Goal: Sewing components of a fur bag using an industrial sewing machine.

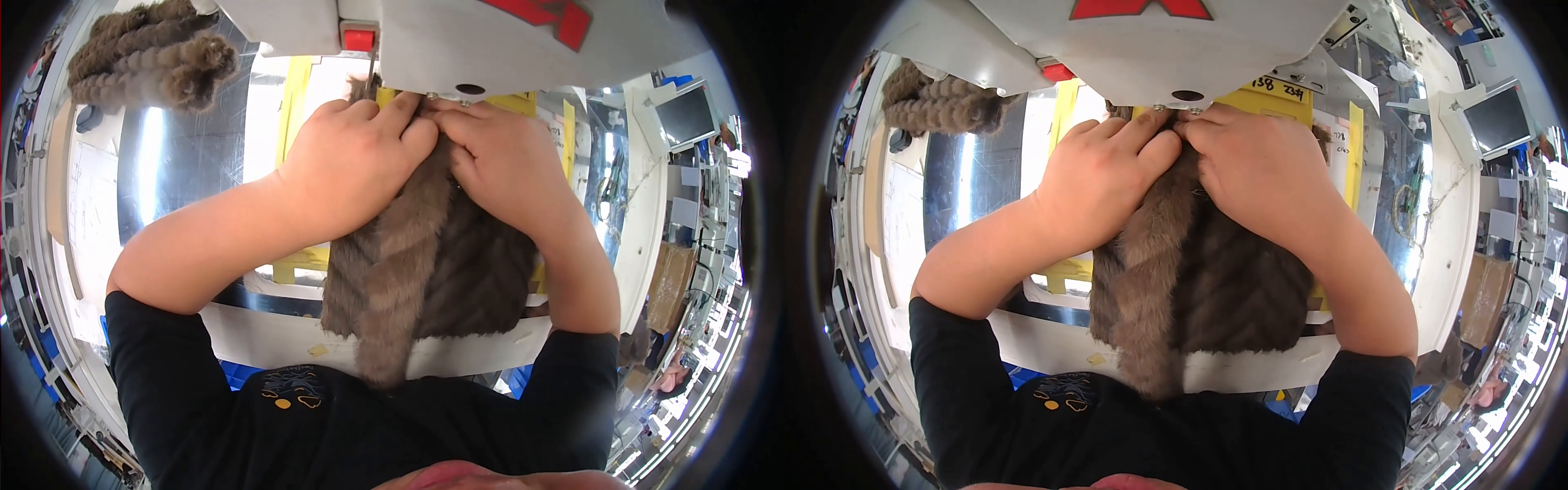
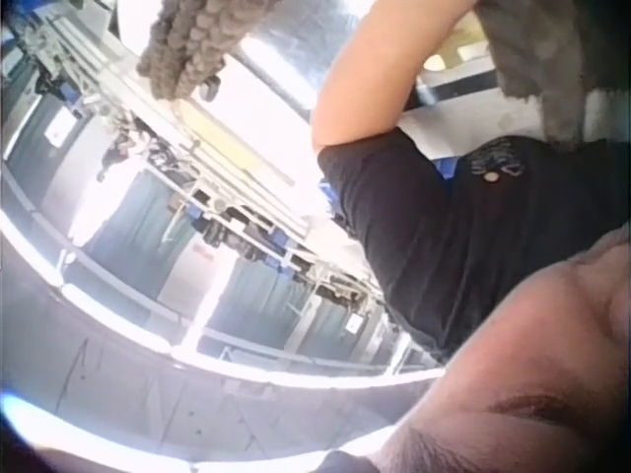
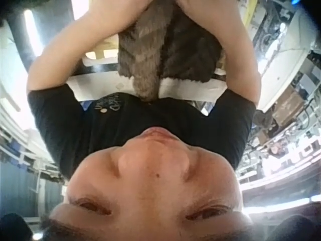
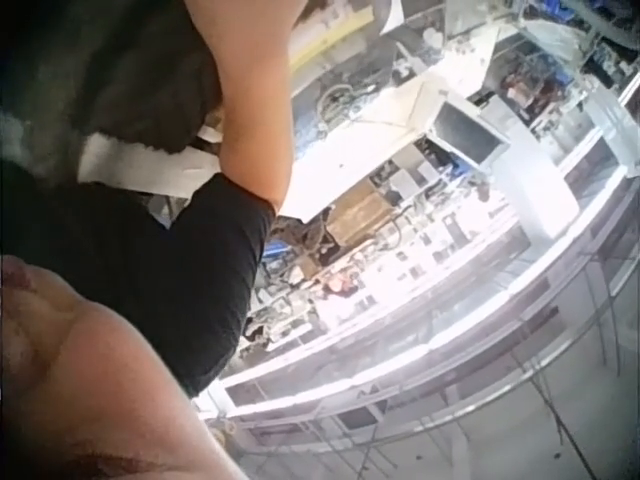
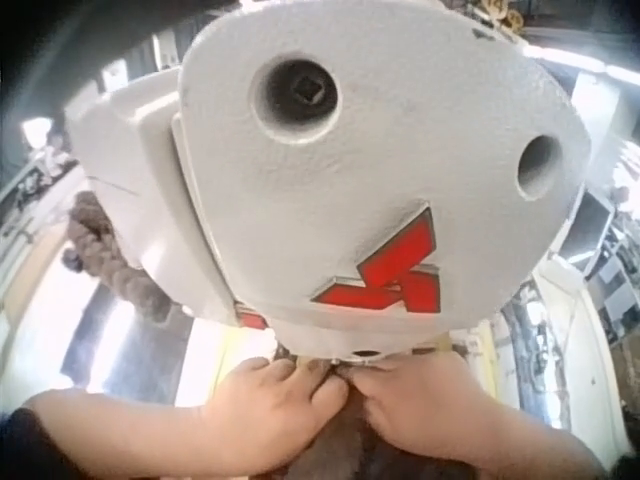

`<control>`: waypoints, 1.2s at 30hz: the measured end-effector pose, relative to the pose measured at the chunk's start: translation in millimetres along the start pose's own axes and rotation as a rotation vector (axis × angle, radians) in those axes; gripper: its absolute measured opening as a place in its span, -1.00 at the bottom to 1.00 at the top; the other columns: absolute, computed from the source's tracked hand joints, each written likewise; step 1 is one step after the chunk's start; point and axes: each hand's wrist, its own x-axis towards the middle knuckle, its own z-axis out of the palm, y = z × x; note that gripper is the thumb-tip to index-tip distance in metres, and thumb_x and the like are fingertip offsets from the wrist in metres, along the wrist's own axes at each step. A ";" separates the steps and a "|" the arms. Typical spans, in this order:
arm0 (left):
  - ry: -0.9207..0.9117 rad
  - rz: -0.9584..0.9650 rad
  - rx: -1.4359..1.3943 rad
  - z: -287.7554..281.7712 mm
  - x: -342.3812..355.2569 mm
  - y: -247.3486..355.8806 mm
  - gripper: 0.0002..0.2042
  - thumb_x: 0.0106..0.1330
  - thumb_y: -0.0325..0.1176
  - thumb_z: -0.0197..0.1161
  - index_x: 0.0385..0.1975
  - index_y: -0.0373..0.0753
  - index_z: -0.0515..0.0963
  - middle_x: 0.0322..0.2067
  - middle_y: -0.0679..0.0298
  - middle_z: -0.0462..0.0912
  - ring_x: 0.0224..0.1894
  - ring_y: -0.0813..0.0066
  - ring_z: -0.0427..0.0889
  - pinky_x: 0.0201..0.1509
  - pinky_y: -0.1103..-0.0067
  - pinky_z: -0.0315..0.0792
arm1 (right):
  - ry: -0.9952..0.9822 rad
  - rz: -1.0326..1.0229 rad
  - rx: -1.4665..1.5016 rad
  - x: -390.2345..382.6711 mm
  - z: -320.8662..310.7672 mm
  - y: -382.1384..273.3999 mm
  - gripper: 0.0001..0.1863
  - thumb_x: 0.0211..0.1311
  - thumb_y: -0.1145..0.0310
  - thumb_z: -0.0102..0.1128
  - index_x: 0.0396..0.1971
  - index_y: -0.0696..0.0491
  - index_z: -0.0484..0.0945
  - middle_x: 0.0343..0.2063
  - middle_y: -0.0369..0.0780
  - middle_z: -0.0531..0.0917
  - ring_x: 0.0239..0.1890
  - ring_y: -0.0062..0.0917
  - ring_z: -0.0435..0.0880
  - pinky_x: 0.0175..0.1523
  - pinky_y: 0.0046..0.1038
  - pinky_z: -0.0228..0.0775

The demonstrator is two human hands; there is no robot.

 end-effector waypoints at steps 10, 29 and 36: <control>0.016 -0.017 0.012 0.4 -4.2 2.2 -0.65 0.07 -0.40 0.22 -0.09 -0.25 0.58 -0.04 0.14 0.68 -0.34 0.28 0.69 -0.30 0.44 0.56 | -0.062 0.016 -0.039 1.4 -2.9 -4.9 -0.76 0.15 0.44 0.17 -0.16 0.02 0.65 -0.32 -0.22 0.70 -0.32 -0.24 0.72 -0.25 -0.22 0.57; 0.102 0.003 -0.021 9.9 7.6 3.1 -0.83 0.08 -0.39 0.25 -0.32 -0.20 0.57 -0.29 0.25 0.67 -0.44 0.37 0.70 -0.40 0.49 0.57 | -0.008 0.003 0.008 -2.9 -6.8 2.5 -0.72 0.15 0.47 0.14 -0.14 0.09 0.70 -0.19 -0.24 0.73 -0.24 -0.22 0.73 -0.21 -0.23 0.58; 0.102 0.008 -0.036 8.1 9.1 5.9 -0.80 0.10 -0.41 0.23 -0.26 -0.24 0.58 -0.20 0.19 0.68 -0.39 0.32 0.72 -0.36 0.46 0.59 | 0.007 -0.049 0.011 -3.8 -7.5 9.6 -0.72 0.15 0.47 0.15 -0.15 0.11 0.70 -0.18 -0.25 0.75 -0.24 -0.23 0.73 -0.21 -0.24 0.59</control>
